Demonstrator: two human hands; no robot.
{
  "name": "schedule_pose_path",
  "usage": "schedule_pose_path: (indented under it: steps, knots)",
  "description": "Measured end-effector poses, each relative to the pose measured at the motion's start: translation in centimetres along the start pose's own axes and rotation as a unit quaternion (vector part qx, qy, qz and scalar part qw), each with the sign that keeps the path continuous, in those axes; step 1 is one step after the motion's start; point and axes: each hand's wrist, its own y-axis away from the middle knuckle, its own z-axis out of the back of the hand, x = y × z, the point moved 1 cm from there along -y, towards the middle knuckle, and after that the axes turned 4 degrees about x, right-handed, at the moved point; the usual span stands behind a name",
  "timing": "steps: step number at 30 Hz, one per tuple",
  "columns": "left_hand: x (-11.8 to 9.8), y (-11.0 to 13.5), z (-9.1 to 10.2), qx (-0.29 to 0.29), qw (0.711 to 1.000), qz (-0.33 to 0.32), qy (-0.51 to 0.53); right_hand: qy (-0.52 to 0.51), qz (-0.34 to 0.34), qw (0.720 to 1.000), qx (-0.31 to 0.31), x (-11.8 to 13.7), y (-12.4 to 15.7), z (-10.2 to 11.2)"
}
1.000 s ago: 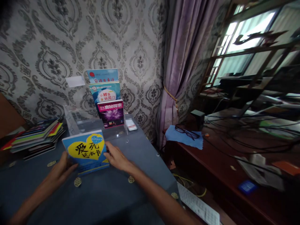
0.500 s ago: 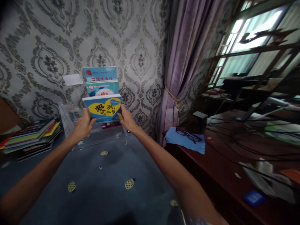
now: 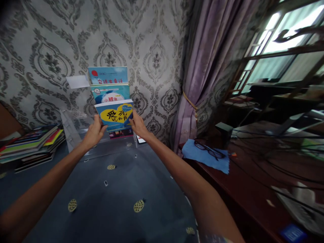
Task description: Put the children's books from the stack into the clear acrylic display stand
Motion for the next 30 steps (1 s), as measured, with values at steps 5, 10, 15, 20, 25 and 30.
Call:
schedule_pose_path:
  steps: [5, 10, 15, 20, 25, 30]
  knots:
    - [-0.2, -0.4, -0.7, 0.040, 0.998, 0.029, -0.045, 0.025, 0.000, 1.000, 0.005, -1.2, 0.2, 0.0]
    - [-1.4, -0.7, -0.8, 0.088, 0.977, 0.103, -0.167, 0.038, -0.015, 0.999, 0.010, -1.8, 0.2, -0.7]
    - [-2.4, -0.8, -0.9, 0.149, 0.944, 0.148, -0.255, 0.037, -0.048, 0.998, 0.015, -2.1, 0.8, -1.4]
    - [-2.6, -0.7, -1.2, 0.161, 0.935, 0.170, -0.265, 0.020, -0.066, 0.998, 0.012, -2.3, 1.3, -2.1]
    - [-2.6, -0.8, -1.3, 0.144, 0.938, 0.169, -0.266, 0.032, -0.085, 0.996, -0.010, -2.2, 0.7, -2.4]
    - [-2.8, -1.2, -1.0, 0.137, 0.946, 0.171, -0.238, 0.057, -0.125, 0.990, -0.012, -2.0, 0.0, -2.6]
